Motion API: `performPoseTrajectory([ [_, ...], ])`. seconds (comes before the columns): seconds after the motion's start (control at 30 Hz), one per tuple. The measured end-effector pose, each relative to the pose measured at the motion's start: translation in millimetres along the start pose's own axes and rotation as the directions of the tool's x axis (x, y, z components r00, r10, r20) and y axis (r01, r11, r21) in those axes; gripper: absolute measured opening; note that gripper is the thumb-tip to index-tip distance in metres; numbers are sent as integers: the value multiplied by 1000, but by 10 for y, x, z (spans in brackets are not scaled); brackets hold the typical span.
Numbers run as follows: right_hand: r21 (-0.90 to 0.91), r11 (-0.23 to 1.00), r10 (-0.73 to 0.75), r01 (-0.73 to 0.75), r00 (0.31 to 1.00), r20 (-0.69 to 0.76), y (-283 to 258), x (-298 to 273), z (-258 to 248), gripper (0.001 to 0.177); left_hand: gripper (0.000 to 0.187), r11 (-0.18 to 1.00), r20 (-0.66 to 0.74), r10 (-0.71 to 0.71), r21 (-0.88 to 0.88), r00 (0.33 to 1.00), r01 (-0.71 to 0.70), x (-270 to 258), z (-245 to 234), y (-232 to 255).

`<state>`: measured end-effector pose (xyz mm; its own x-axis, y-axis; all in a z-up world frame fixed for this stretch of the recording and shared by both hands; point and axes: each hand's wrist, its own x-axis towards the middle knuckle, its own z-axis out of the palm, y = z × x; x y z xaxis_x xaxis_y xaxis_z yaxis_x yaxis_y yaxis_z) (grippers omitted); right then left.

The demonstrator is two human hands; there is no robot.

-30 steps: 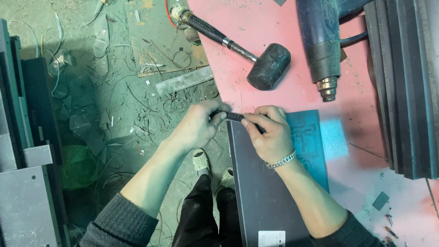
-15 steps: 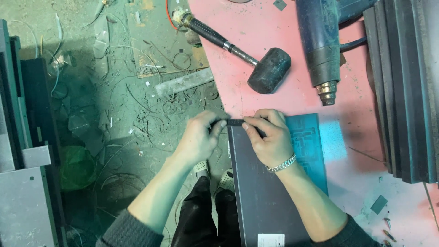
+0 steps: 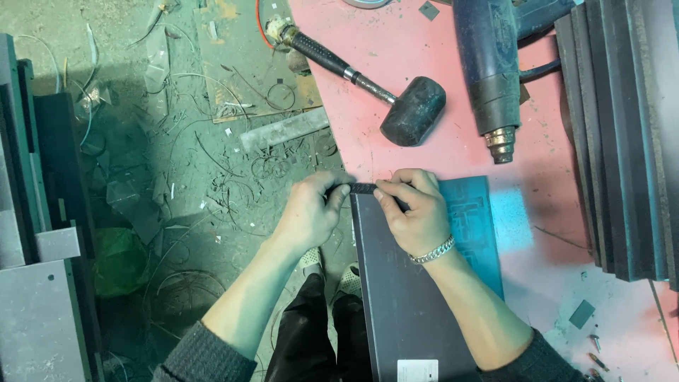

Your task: Applying adhesive edge banding to the sides of wooden panels using a heat gun and a mallet for pressure.

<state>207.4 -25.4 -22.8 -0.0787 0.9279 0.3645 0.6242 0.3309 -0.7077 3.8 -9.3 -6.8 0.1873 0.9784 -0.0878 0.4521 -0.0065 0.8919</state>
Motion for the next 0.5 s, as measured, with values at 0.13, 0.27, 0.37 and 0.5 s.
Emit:
performPoseTrajectory([
  [0.13,-3,1000,-12,12,1000,22,11,17,-3,6,15,988,-6,-151,-23,989,151,-136,99,-28],
  [0.27,22,1000,-1,0,999,42,-41,33,-59,6,14,991,-40,-130,11,991,131,-305,187,-92],
  [0.37,37,999,7,-9,999,51,-23,64,-68,7,10,998,-60,-1,58,998,5,-159,120,-57],
  [0.5,-7,1000,14,-14,1000,18,11,9,-39,6,9,993,-72,119,17,990,-118,-29,57,21],
])
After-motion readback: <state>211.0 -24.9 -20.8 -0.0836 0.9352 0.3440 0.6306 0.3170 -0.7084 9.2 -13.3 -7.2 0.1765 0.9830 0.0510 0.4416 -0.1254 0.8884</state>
